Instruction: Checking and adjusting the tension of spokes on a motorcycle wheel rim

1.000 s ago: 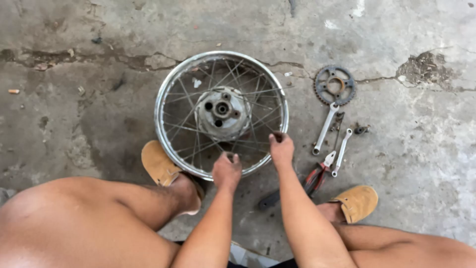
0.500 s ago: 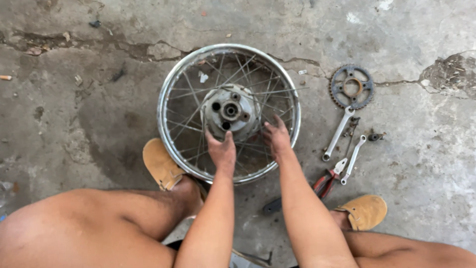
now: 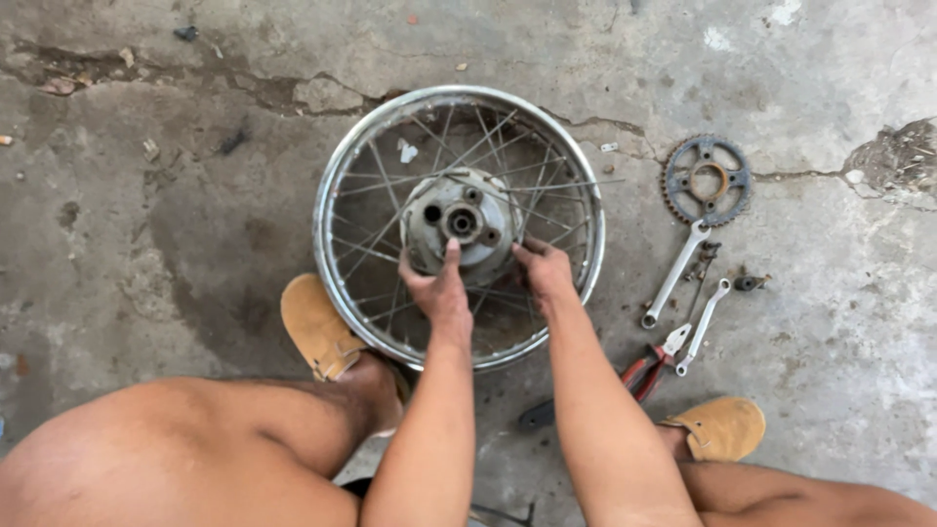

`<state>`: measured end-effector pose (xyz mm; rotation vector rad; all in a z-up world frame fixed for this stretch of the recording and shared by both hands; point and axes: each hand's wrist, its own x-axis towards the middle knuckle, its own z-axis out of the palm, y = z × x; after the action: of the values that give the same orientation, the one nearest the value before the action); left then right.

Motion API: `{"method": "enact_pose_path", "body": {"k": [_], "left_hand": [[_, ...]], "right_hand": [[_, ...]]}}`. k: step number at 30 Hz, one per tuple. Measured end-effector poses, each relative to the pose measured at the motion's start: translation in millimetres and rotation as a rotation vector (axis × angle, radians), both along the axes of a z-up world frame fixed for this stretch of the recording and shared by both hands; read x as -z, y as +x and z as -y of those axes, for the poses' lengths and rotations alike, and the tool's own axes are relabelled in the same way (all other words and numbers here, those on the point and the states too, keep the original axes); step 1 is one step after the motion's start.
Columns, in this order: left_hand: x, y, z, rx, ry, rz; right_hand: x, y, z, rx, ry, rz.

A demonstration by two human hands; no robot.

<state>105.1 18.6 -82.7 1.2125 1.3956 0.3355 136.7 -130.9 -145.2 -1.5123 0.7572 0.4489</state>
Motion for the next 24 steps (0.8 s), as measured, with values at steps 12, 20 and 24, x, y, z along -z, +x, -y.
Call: {"method": "enact_pose_path", "body": {"k": [12, 20, 24], "left_hand": [[-9.8, 19.4, 40.3, 0.233, -0.226, 0.179], [42.1, 13.0, 0.8, 0.196, -0.125, 0.169], [51.6, 5.6, 4.4, 0.244, -0.016, 0.206]], "right_hand": [[6.2, -39.8, 78.1, 0.28, 0.006, -0.166], [-48.1, -78.1, 16.9, 0.268, 0.102, -0.245], [-76.2, -79.2, 10.0, 0.27, 0.124, -0.199]]}}
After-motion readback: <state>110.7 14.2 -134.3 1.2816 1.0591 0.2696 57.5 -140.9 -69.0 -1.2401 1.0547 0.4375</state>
